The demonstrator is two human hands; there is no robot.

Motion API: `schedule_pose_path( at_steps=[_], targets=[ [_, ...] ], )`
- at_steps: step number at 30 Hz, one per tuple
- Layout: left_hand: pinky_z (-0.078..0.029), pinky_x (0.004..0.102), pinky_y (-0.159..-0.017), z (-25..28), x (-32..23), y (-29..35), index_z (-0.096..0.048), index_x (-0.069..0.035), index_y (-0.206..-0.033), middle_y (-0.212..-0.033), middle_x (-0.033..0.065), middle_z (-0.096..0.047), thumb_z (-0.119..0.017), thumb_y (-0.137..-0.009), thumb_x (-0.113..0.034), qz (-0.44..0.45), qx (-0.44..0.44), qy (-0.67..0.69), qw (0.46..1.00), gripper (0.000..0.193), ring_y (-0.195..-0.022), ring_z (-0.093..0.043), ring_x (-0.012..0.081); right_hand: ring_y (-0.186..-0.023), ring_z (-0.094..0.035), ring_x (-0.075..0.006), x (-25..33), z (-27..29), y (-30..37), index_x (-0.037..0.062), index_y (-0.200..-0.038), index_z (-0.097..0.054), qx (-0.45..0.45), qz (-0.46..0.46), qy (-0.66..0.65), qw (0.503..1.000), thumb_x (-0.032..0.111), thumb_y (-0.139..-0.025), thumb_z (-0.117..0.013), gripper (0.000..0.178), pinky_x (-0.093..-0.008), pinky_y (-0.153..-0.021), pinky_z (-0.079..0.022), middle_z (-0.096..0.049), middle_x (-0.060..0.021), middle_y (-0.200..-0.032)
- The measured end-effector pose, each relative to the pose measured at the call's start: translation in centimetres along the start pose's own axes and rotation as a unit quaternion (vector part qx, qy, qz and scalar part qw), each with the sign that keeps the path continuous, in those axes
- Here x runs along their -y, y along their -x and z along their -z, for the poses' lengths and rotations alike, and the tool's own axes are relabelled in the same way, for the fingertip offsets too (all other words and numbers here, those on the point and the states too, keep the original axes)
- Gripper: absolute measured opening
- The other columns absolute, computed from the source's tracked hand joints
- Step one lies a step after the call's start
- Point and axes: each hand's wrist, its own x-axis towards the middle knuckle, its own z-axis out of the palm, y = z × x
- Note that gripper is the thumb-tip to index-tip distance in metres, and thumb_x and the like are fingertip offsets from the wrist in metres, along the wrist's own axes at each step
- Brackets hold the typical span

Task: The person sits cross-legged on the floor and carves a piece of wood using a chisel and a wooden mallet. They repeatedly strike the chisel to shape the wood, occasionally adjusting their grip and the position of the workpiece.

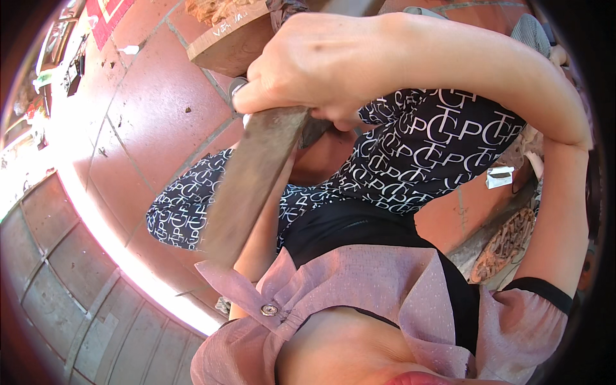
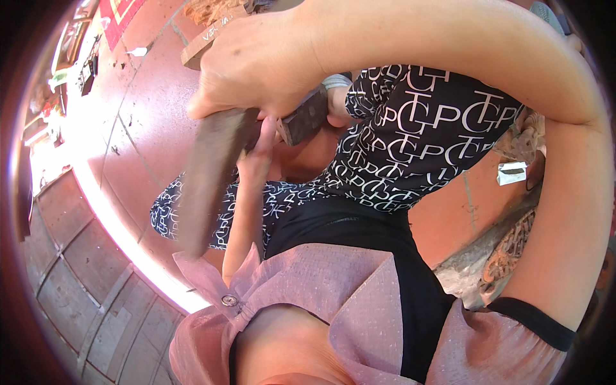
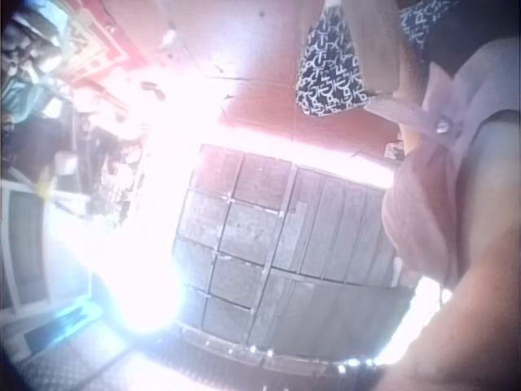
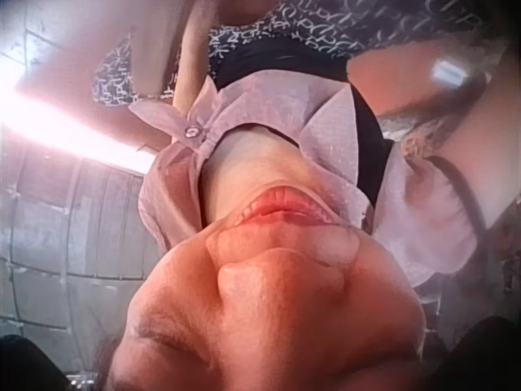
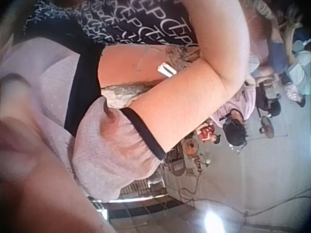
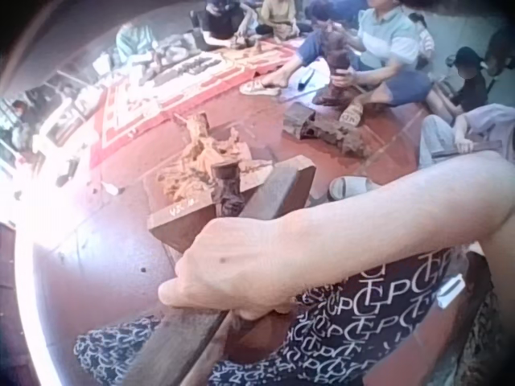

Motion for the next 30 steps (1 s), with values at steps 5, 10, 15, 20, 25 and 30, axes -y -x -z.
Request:
schedule_pose_path(
  at_steps=[5, 10, 15, 20, 25, 30],
  targets=[
    [-0.046, 0.0275, -0.069, -0.2, 0.5, 0.2, -0.064, -0.004, -0.092, -0.080, 0.0011, -0.060, -0.067, -0.090, -0.014, -0.032, -0.018, -0.027, 0.999, 0.011, -0.076, -0.057, 0.0098, -0.084, -0.066, -0.0341, -0.4, 0.4, -1.0, 0.0059, -0.089, -0.058, 0.078, -0.024, 0.044, 0.996, 0.010, -0.065, -0.075, 0.030, -0.0442, -0.071, -0.052, -0.065, -0.0138, -0.081],
    [-0.044, 0.0240, -0.065, -0.3, 1.3, 0.7, -0.062, -0.004, -0.094, -0.079, 0.0001, -0.058, -0.065, -0.090, -0.008, -0.050, -0.025, -0.055, 0.997, 0.007, -0.072, -0.054, 0.0078, -0.080, -0.067, -0.0303, 0.2, -0.3, -0.7, 0.0121, -0.084, -0.059, 0.003, 0.020, -0.008, 1.000, 0.010, -0.064, -0.074, 0.025, -0.0436, -0.069, -0.052, -0.066, -0.0071, -0.075],
    [-0.044, 0.0231, -0.063, -0.6, 3.4, 1.0, -0.061, -0.004, -0.093, -0.078, 0.0005, -0.058, -0.065, -0.090, -0.006, -0.047, -0.033, 0.012, 0.998, 0.005, -0.070, -0.053, 0.0074, -0.082, -0.068, -0.0290, 0.8, 0.0, -1.0, 0.0152, -0.085, -0.061, 0.011, -0.019, 0.102, 0.995, 0.008, -0.064, -0.071, 0.024, -0.0429, -0.069, -0.052, -0.066, -0.0063, -0.076],
    [-0.043, 0.0225, -0.062, -1.3, 2.4, 1.2, -0.061, -0.003, -0.092, -0.078, 0.0010, -0.058, -0.064, -0.090, -0.004, -0.051, -0.015, 0.068, 0.996, 0.003, -0.070, -0.054, 0.0078, -0.082, -0.068, -0.0285, 0.4, -0.2, -0.8, 0.0171, -0.088, -0.063, 0.037, 0.003, 0.069, 0.997, 0.008, -0.064, -0.073, 0.027, -0.0419, -0.069, -0.053, -0.067, -0.0062, -0.077],
    [-0.045, 0.0260, -0.062, -0.9, 2.8, 0.9, -0.063, -0.004, -0.091, -0.081, -0.0004, -0.058, -0.065, -0.090, -0.009, -0.093, -0.026, -0.061, 0.993, 0.005, -0.070, -0.054, 0.0084, -0.083, -0.069, -0.0274, 0.9, 0.3, -0.9, 0.0167, -0.088, -0.063, 0.066, -0.030, 0.109, 0.991, 0.011, -0.063, -0.076, 0.030, -0.0407, -0.070, -0.054, -0.068, -0.0047, -0.078],
    [-0.046, 0.0237, -0.065, -1.1, 1.6, 1.3, -0.064, -0.003, -0.093, -0.082, 0.0004, -0.058, -0.063, -0.091, -0.008, -0.103, -0.025, -0.097, 0.990, 0.005, -0.071, -0.055, 0.0092, -0.082, -0.069, -0.0270, 0.6, -0.9, -0.7, 0.0156, -0.088, -0.064, 0.064, -0.012, 0.141, 0.988, 0.012, -0.063, -0.077, 0.028, -0.0401, -0.070, -0.054, -0.068, -0.0042, -0.078]
  ],
)
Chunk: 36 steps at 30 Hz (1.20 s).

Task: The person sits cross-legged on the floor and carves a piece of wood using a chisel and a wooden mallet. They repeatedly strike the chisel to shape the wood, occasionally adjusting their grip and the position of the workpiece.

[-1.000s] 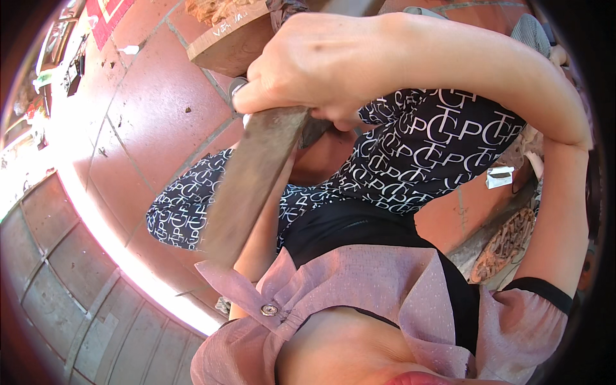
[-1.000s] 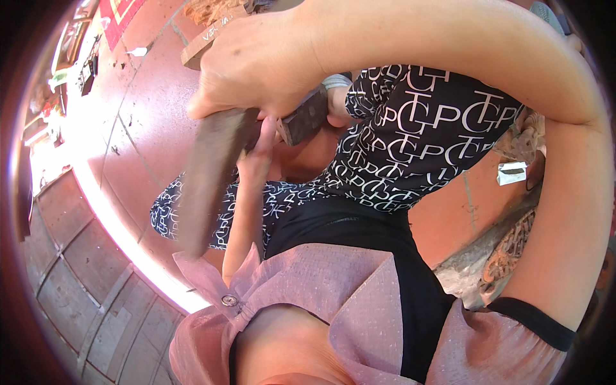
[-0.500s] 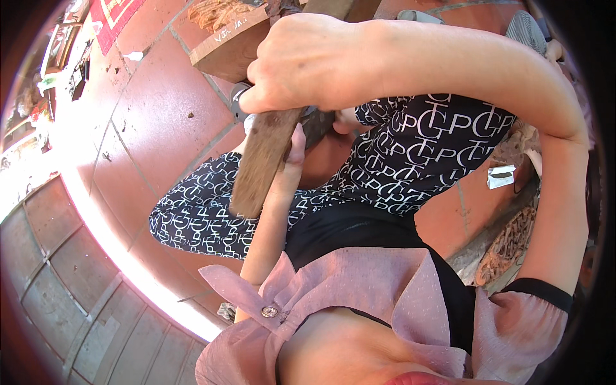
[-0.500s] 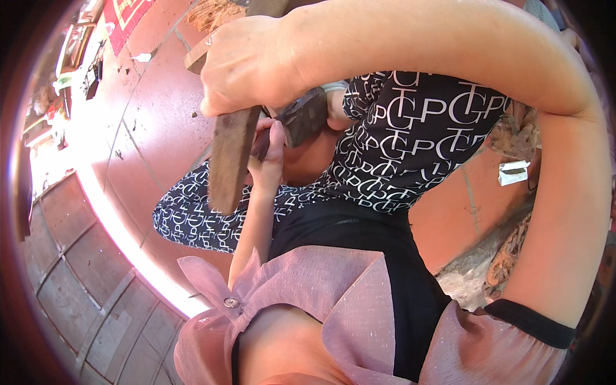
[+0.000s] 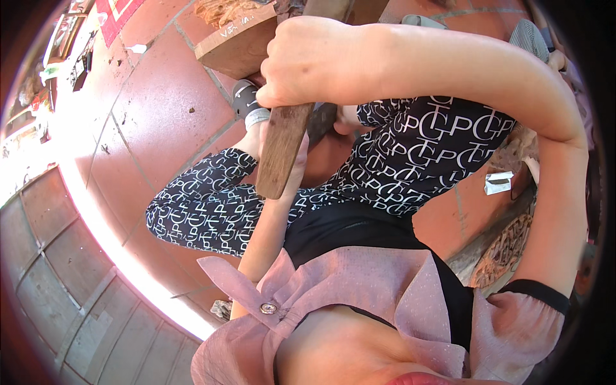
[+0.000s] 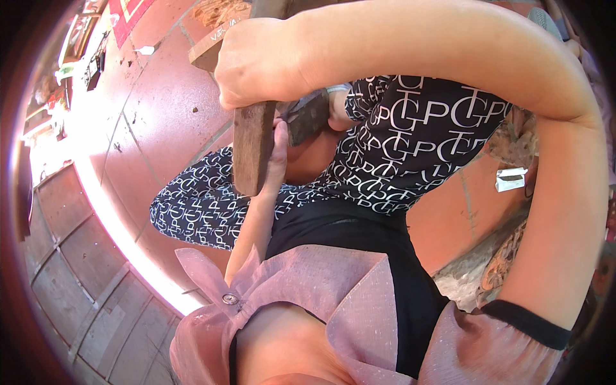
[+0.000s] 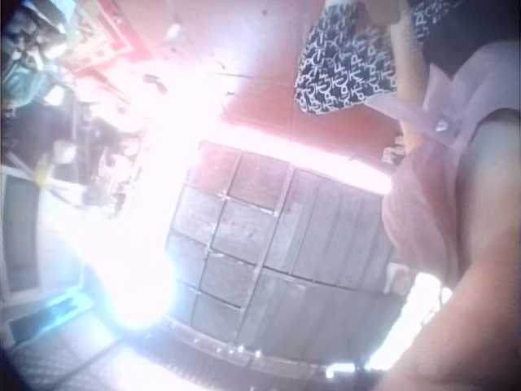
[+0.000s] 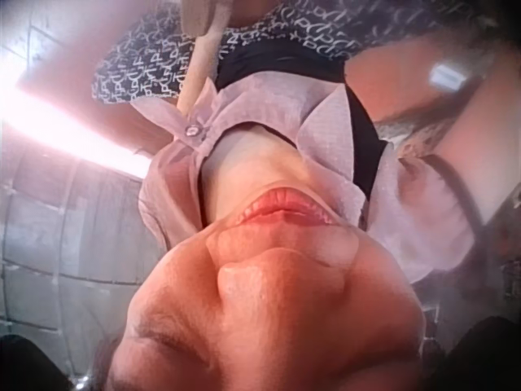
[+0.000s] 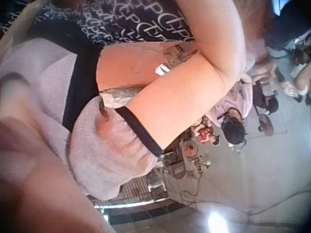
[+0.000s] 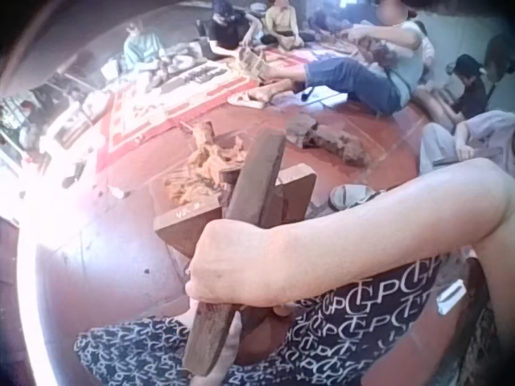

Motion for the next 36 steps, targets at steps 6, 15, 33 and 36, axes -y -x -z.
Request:
schedule_pose_path(
  at_steps=[6, 15, 33, 36],
  targets=[
    [-0.044, 0.0216, -0.067, -0.8, 3.3, 1.1, -0.064, -0.002, -0.094, -0.082, 0.0005, -0.058, -0.063, -0.092, -0.007, 0.028, 0.003, 0.047, 0.999, 0.006, -0.073, -0.053, 0.0071, -0.082, -0.069, -0.0289, 0.1, 1.1, 0.2, 0.0147, -0.088, -0.065, -0.040, 0.026, -0.111, 0.993, 0.008, -0.065, -0.073, 0.025, -0.0413, -0.069, -0.053, -0.067, -0.0056, -0.076],
    [-0.047, 0.0344, -0.090, 1.9, 0.9, 0.3, -0.059, -0.002, -0.117, -0.108, 0.0096, -0.064, -0.071, -0.086, -0.015, 0.070, -0.042, 0.036, 0.996, 0.035, -0.101, -0.059, 0.0204, -0.087, -0.066, -0.0331, -1.5, 2.6, 1.0, 0.0066, -0.094, -0.056, 0.010, -0.004, -0.146, 0.989, 0.006, -0.065, -0.073, 0.033, -0.0430, -0.072, -0.052, -0.064, -0.0131, -0.086],
    [-0.052, 0.0299, -0.083, 1.4, 3.9, -1.6, -0.065, 0.000, -0.106, -0.102, 0.0080, -0.067, -0.070, -0.087, -0.007, 0.066, -0.036, 0.102, 0.992, 0.021, -0.093, -0.062, 0.0154, -0.082, -0.064, -0.0376, -2.0, 2.1, -0.1, 0.0036, -0.092, -0.052, -0.016, -0.028, -0.188, 0.982, 0.006, -0.070, -0.067, 0.028, -0.0470, -0.068, -0.050, -0.061, -0.0156, -0.081],
    [-0.054, 0.0309, -0.085, 1.6, 7.8, -0.8, -0.065, 0.003, -0.107, -0.104, 0.0104, -0.067, -0.068, -0.088, -0.004, 0.098, -0.060, 0.176, 0.978, 0.021, -0.094, -0.064, 0.0174, -0.082, -0.064, -0.0373, -2.1, 1.8, 0.0, 0.0035, -0.092, -0.052, -0.051, -0.028, -0.190, 0.980, 0.007, -0.069, -0.068, 0.029, -0.0471, -0.068, -0.050, -0.061, -0.0153, -0.082]
  ],
)
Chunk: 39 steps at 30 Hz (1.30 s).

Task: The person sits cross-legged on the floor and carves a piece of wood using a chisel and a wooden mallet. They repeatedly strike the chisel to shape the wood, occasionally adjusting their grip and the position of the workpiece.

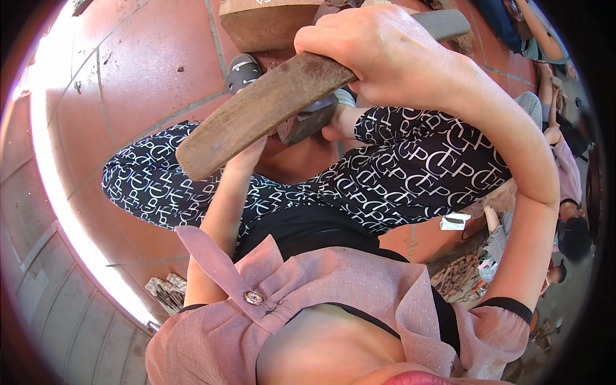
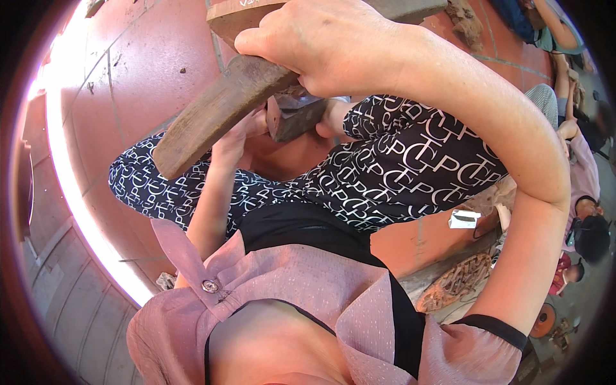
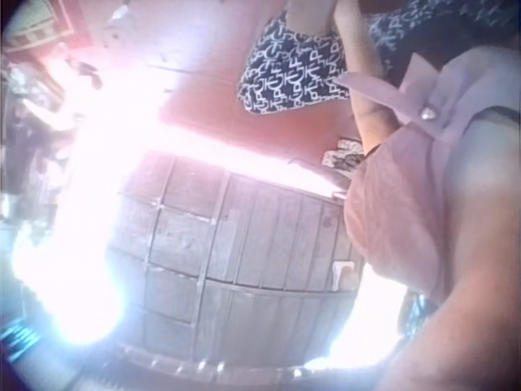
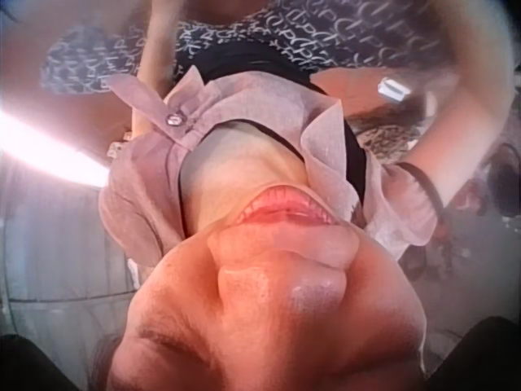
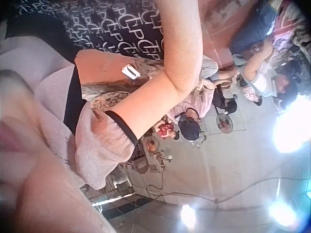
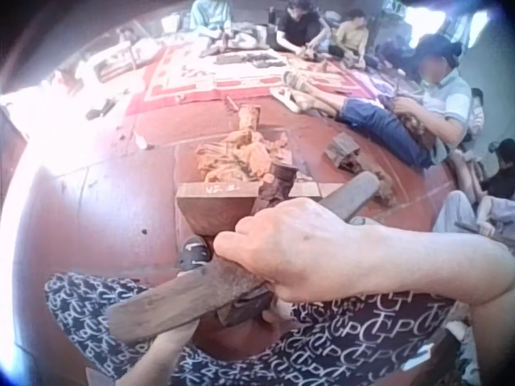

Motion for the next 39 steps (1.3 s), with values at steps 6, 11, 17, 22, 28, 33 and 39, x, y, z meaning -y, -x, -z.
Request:
schedule_pose_path(
  at_steps=[6, 11, 17, 22, 28, 33, 39],
  targets=[
    [-0.057, 0.0320, -0.085, 1.7, -2.5, 0.8, -0.065, 0.005, -0.108, -0.102, 0.0110, -0.068, -0.065, -0.088, 0.001, -0.002, 0.002, -0.044, 0.999, 0.021, -0.094, -0.067, 0.0195, -0.083, -0.064, -0.0371, -0.4, 0.2, -0.1, 0.0040, -0.092, -0.052, 0.023, -0.012, 0.034, 0.999, 0.009, -0.071, -0.067, 0.026, -0.0480, -0.068, -0.049, -0.062, -0.0144, -0.082],
    [-0.055, 0.0295, -0.082, -0.8, -5.2, 0.5, -0.067, 0.000, -0.105, -0.099, 0.0062, -0.069, -0.069, -0.084, 0.000, -0.061, 0.042, -0.097, 0.993, 0.021, -0.091, -0.066, 0.0153, -0.083, -0.064, -0.0375, -0.5, 0.2, 0.0, 0.0039, -0.092, -0.052, 0.012, -0.007, 0.006, 1.000, 0.010, -0.072, -0.067, 0.025, -0.0481, -0.068, -0.049, -0.062, -0.0150, -0.081],
    [-0.051, 0.0286, -0.085, -1.9, -5.1, 0.4, -0.067, -0.003, -0.103, -0.102, 0.0035, -0.069, -0.070, -0.083, -0.001, -0.090, 0.058, -0.079, 0.991, 0.021, -0.094, -0.064, 0.0136, -0.083, -0.064, -0.0380, -0.7, 0.0, 0.3, 0.0037, -0.092, -0.052, 0.009, -0.009, -0.006, 1.000, 0.009, -0.073, -0.066, 0.025, -0.0474, -0.070, -0.050, -0.061, -0.0160, -0.081],
    [-0.051, 0.0302, -0.087, -2.2, -5.3, 0.6, -0.065, -0.002, -0.108, -0.105, 0.0050, -0.068, -0.068, -0.085, -0.001, -0.043, 0.034, -0.045, 0.998, 0.024, -0.096, -0.064, 0.0156, -0.083, -0.064, -0.0381, -0.7, 0.1, 0.3, 0.0037, -0.092, -0.052, 0.008, -0.006, -0.005, 1.000, 0.009, -0.073, -0.066, 0.024, -0.0475, -0.070, -0.050, -0.061, -0.0160, -0.081],
    [-0.053, 0.0324, -0.088, -0.3, -4.1, 1.0, -0.064, 0.002, -0.110, -0.105, 0.0079, -0.067, -0.068, -0.085, 0.000, -0.039, 0.057, -0.068, 0.995, 0.026, -0.098, -0.065, 0.0169, -0.083, -0.063, -0.0384, -0.5, 0.4, 0.4, 0.0034, -0.093, -0.052, 0.017, -0.009, -0.010, 1.000, 0.008, -0.072, -0.065, 0.025, -0.0477, -0.070, -0.050, -0.061, -0.0165, -0.082],
    [-0.056, 0.0336, -0.087, -0.4, -4.5, 1.1, -0.063, 0.002, -0.110, -0.105, 0.0102, -0.066, -0.067, -0.086, 0.001, -0.001, 0.055, -0.014, 0.998, 0.025, -0.098, -0.066, 0.0203, -0.085, -0.063, -0.0376, -0.8, 0.0, 0.3, 0.0037, -0.095, -0.052, 0.034, -0.026, -0.001, 0.999, 0.006, -0.072, -0.065, 0.026, -0.0474, -0.071, -0.050, -0.061, -0.0159, -0.083],
    [-0.059, 0.0357, -0.085, -1.6, -3.3, 0.4, -0.062, 0.002, -0.111, -0.105, 0.0120, -0.065, -0.067, -0.087, 0.000, 0.036, 0.042, 0.048, 0.997, 0.025, -0.095, -0.067, 0.0230, -0.083, -0.063, -0.0370, -0.7, -0.1, 0.4, 0.0041, -0.093, -0.052, 0.024, -0.018, -0.009, 0.999, 0.004, -0.072, -0.063, 0.024, -0.0475, -0.069, -0.049, -0.061, -0.0155, -0.083]
  ],
)
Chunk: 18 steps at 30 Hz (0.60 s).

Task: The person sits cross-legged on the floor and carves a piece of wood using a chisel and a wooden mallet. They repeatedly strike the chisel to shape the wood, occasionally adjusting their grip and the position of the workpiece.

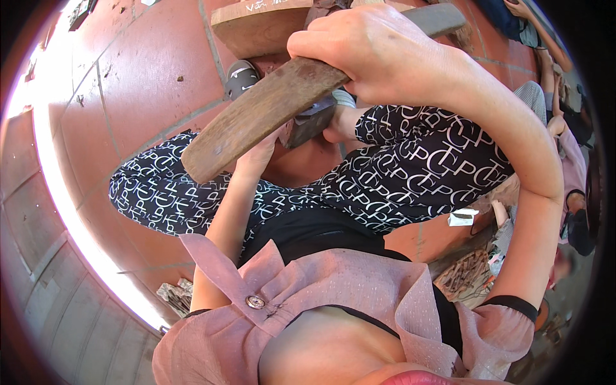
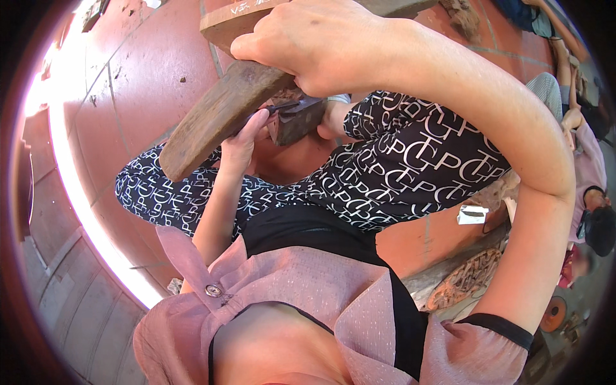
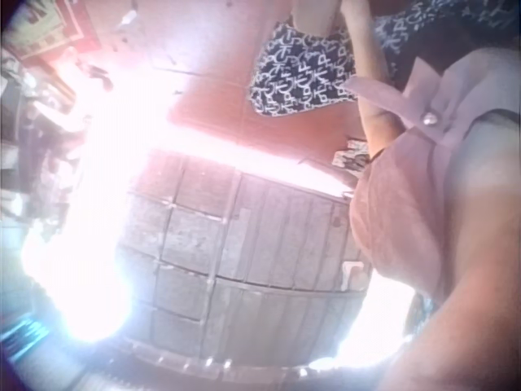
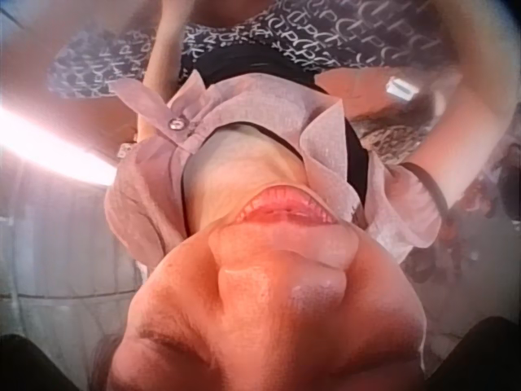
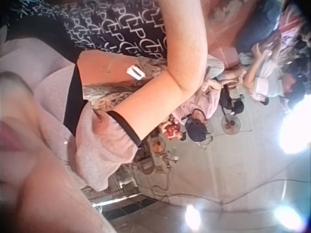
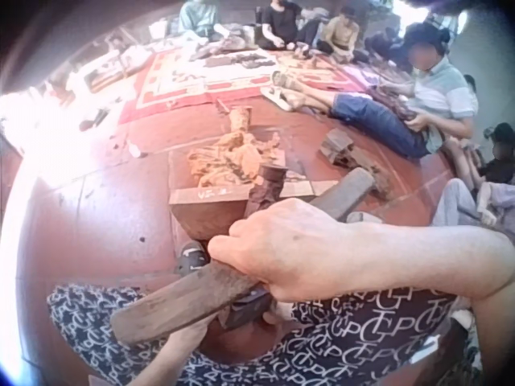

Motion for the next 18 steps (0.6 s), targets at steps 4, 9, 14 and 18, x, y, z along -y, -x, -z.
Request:
schedule_pose_path(
  at_steps=[4, 9, 14, 18],
  targets=[
    [-0.060, 0.0376, -0.083, 0.7, 0.0, 0.6, -0.061, 0.002, -0.113, -0.107, 0.0128, -0.064, -0.066, -0.087, 0.000, -0.040, 0.025, -0.065, 0.997, 0.027, -0.096, -0.067, 0.0238, -0.082, -0.063, -0.0375, -0.3, -0.3, 0.1, 0.0033, -0.092, -0.052, -0.016, 0.009, 0.002, 1.000, 0.002, -0.071, -0.062, 0.023, -0.0478, -0.068, -0.049, -0.061, -0.0159, -0.081],
    [-0.060, 0.0384, -0.084, 1.0, 0.6, 0.3, -0.060, 0.004, -0.113, -0.110, 0.0151, -0.064, -0.063, -0.090, 0.000, -0.005, 0.037, -0.065, 0.997, 0.024, -0.099, -0.067, 0.0259, -0.081, -0.063, -0.0380, -0.4, -0.2, 0.1, 0.0023, -0.092, -0.051, -0.011, 0.012, 0.001, 1.000, 0.001, -0.072, -0.061, 0.023, -0.0478, -0.068, -0.049, -0.061, -0.0166, -0.081],
    [-0.057, 0.0384, -0.090, 2.2, 1.0, -1.6, -0.058, 0.006, -0.117, -0.112, 0.0180, -0.064, -0.059, -0.093, 0.000, 0.161, 0.032, 0.233, 0.959, 0.025, -0.100, -0.067, 0.0278, -0.082, -0.064, -0.0375, -0.3, -0.2, 0.1, 0.0025, -0.092, -0.052, -0.001, 0.005, 0.002, 1.000, 0.002, -0.072, -0.062, 0.023, -0.0471, -0.068, -0.050, -0.062, -0.0168, -0.082],
    [-0.057, 0.0391, -0.090, 2.6, 1.0, -1.3, -0.056, 0.006, -0.121, -0.114, 0.0186, -0.063, -0.058, -0.094, -0.001, 0.149, 0.022, 0.203, 0.968, 0.028, -0.100, -0.067, 0.0277, -0.082, -0.064, -0.0371, -0.5, -0.4, 0.4, 0.0025, -0.093, -0.052, -0.009, 0.011, 0.001, 1.000, 0.002, -0.072, -0.062, 0.023, -0.0467, -0.069, -0.050, -0.062, -0.0168, -0.082]
  ],
)
